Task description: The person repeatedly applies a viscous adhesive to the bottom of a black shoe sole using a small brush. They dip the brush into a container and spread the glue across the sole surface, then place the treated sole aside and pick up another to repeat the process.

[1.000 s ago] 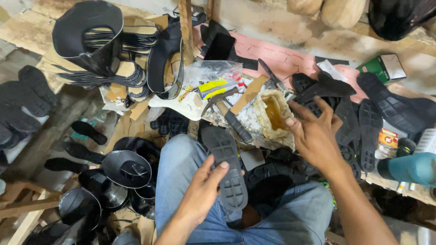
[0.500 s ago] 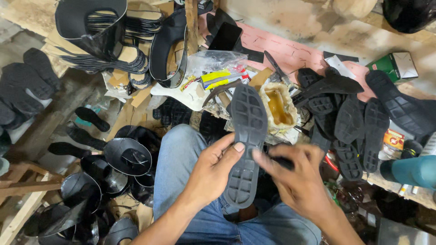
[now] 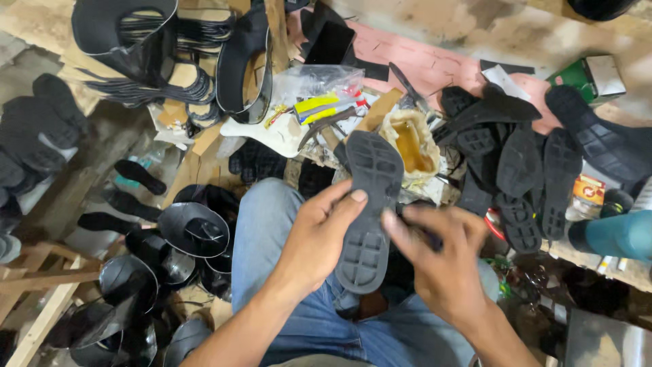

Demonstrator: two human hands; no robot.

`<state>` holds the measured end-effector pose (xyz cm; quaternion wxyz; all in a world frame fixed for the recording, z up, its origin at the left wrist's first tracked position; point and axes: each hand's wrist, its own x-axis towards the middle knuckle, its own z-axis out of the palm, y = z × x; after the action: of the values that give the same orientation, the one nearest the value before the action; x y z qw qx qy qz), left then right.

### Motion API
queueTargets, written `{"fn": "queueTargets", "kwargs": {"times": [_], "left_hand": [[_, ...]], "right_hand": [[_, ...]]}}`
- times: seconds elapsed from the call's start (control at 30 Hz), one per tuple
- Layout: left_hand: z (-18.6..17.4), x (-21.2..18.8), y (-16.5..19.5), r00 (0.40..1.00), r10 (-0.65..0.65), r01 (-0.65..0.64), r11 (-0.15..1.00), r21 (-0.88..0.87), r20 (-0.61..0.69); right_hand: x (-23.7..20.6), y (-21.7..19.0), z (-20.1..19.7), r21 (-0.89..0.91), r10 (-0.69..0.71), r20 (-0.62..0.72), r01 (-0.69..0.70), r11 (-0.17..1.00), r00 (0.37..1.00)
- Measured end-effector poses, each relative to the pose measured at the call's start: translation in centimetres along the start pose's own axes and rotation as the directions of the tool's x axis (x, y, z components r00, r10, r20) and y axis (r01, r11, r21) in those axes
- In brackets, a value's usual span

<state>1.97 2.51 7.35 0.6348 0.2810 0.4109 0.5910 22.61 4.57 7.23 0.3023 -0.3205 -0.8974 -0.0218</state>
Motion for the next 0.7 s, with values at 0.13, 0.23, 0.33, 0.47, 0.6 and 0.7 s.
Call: {"fn": "queueTargets", "kwargs": {"times": [0.13,0.23,0.33,0.47,0.6,0.7], "left_hand": [[0.2,0.0,1.2,0.998,0.035,-0.037,0.999,0.033,0.060],[0.7,-1.1,1.1,0.989,-0.050,0.052,0.999,-0.004,0.142],[0.5,-0.9,0.8,0.990,-0.061,0.055,0.997,0.047,0.128],[0.0,-0.9,0.4,0.994,-0.072,0.075,0.996,-0.038,0.087],[0.3,-0.7,0.4,1.000,-0.008,0.005,0.987,-0.160,-0.017],[0.9,-0.5,0.6,0.993,0.015,-0.039,0.978,-0.206,-0.118]], "right_hand": [[0.7,-0.5,-0.1,0.136,0.039,-0.238,-0.007,0.991,0.970],[1.3,-0.7,-0.3,0.162,0.242,-0.073,-0.227,0.960,0.968],[1.5,-0.6,-0.2,0.221,0.226,-0.066,-0.206,0.953,0.972],[0.6,-0.6,-0.4,0.285,0.210,-0.070,-0.182,0.941,0.975],[-0.6,-1.0,-0.8,0.062,0.069,-0.192,-0.058,0.996,0.979],[-1.1,-2.0,-0.8,-0.151,0.025,-0.252,-0.065,0.986,0.968]]}}
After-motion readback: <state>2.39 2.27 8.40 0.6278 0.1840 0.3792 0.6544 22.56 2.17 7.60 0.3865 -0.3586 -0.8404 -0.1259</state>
